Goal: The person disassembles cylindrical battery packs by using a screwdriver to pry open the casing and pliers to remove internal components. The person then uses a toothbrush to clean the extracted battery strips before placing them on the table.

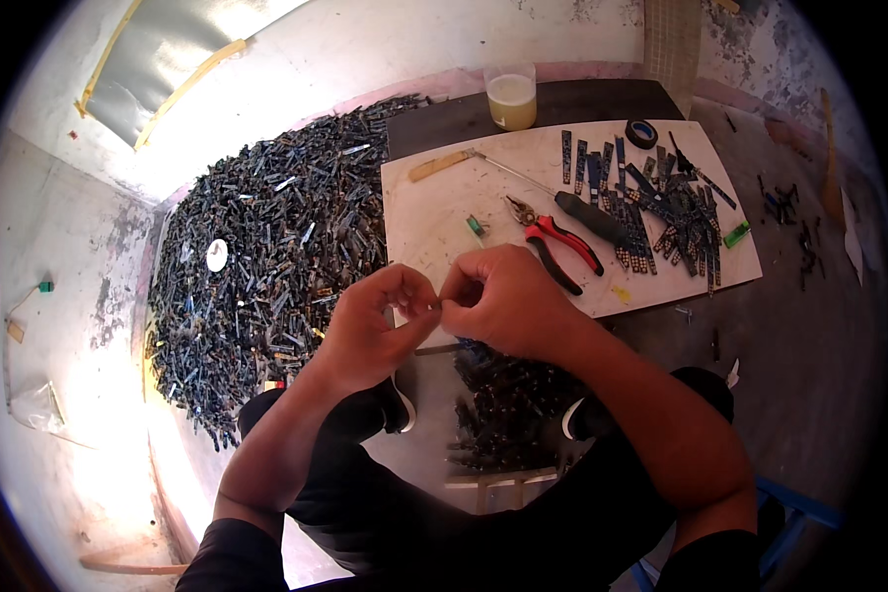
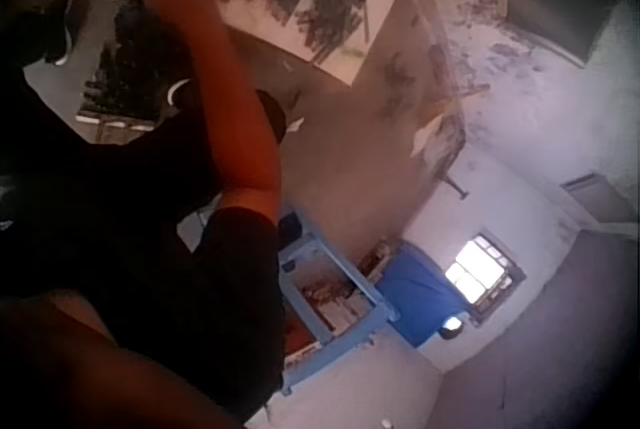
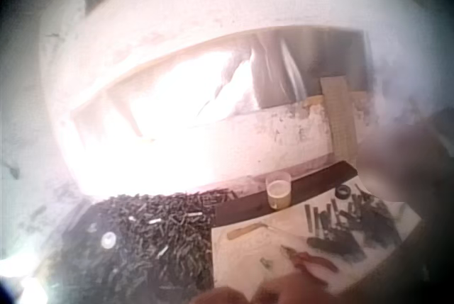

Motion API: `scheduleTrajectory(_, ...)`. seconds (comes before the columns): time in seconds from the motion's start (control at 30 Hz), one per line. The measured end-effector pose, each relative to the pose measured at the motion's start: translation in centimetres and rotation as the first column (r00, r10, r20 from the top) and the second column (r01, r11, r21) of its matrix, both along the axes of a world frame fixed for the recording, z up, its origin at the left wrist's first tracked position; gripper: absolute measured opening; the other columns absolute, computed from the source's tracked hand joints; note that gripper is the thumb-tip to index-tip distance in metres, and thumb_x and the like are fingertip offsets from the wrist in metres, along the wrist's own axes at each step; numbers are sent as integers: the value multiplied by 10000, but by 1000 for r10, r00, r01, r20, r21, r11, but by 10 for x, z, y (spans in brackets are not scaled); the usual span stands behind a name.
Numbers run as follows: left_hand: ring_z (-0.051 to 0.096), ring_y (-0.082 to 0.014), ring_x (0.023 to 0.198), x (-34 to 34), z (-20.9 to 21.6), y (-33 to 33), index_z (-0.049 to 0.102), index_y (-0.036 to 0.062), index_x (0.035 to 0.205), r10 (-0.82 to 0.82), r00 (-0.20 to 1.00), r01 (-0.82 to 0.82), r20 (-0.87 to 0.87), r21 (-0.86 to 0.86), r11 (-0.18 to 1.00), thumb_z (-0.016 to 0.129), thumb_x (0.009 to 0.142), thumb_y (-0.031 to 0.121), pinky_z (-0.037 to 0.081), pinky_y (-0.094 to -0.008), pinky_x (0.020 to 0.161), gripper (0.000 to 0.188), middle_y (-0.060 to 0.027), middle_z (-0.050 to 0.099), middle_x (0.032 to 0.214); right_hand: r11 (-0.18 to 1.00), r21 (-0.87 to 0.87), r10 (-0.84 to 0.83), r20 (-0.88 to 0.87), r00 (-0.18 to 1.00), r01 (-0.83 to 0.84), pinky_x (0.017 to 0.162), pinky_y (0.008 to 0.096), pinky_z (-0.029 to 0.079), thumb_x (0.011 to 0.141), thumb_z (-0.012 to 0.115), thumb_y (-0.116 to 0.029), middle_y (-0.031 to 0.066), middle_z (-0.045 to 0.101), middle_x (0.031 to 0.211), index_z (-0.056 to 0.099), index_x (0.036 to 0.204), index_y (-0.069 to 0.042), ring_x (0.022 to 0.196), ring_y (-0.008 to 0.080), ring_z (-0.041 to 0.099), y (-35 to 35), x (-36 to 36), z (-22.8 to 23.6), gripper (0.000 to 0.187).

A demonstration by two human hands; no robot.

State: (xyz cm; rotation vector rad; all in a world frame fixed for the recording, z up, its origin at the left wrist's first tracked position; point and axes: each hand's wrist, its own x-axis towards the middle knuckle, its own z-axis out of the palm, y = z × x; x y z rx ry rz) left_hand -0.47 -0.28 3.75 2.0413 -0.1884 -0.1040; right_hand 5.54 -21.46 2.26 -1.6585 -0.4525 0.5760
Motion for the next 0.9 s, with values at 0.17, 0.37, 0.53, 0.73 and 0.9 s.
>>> scheduleTrajectory(0.17,674,-82,841,0,5,1,698,7,990,-52,989,60,-137,61,996,749,954,27,549,-272,798,65,-24,720,884,990,-143,22,253,967,15,689,343,571,803,771,-82,172,744,757,737,855,27,686,246,740,1,-8,7,125)
scheduleTrajectory(0.37,658,-52,886,2,-2,6,698,-26,1000,-96,972,94,-215,-18,995,719,979,11,553,-257,827,48,-26,729,912,981,-193,38,299,953,21,682,358,577,792,780,-100,192,739,757,736,839,25,679,296,747,4,-11,10,141)
scheduleTrajectory(0.53,634,-41,911,5,-4,9,696,-23,1014,-138,962,124,-236,-72,990,705,987,-7,538,-242,827,33,0,700,927,982,-188,31,224,974,12,652,323,550,779,802,-104,145,726,728,717,819,40,659,192,693,5,-8,11,172)
scheduleTrajectory(0.73,635,-47,938,9,-7,12,694,-15,1037,-192,914,129,-357,-193,973,700,985,-37,525,-235,827,57,16,679,973,982,-185,50,92,995,-32,618,285,504,778,811,-98,80,694,699,695,794,43,656,93,614,5,-7,8,183)
scheduleTrajectory(0.9,646,-63,904,15,-13,13,684,-21,1025,-244,890,144,-386,-270,952,707,973,-57,530,-243,818,68,3,685,956,976,-216,32,126,992,-4,621,323,525,753,867,-172,137,726,705,719,785,52,639,159,672,4,-7,2,271)
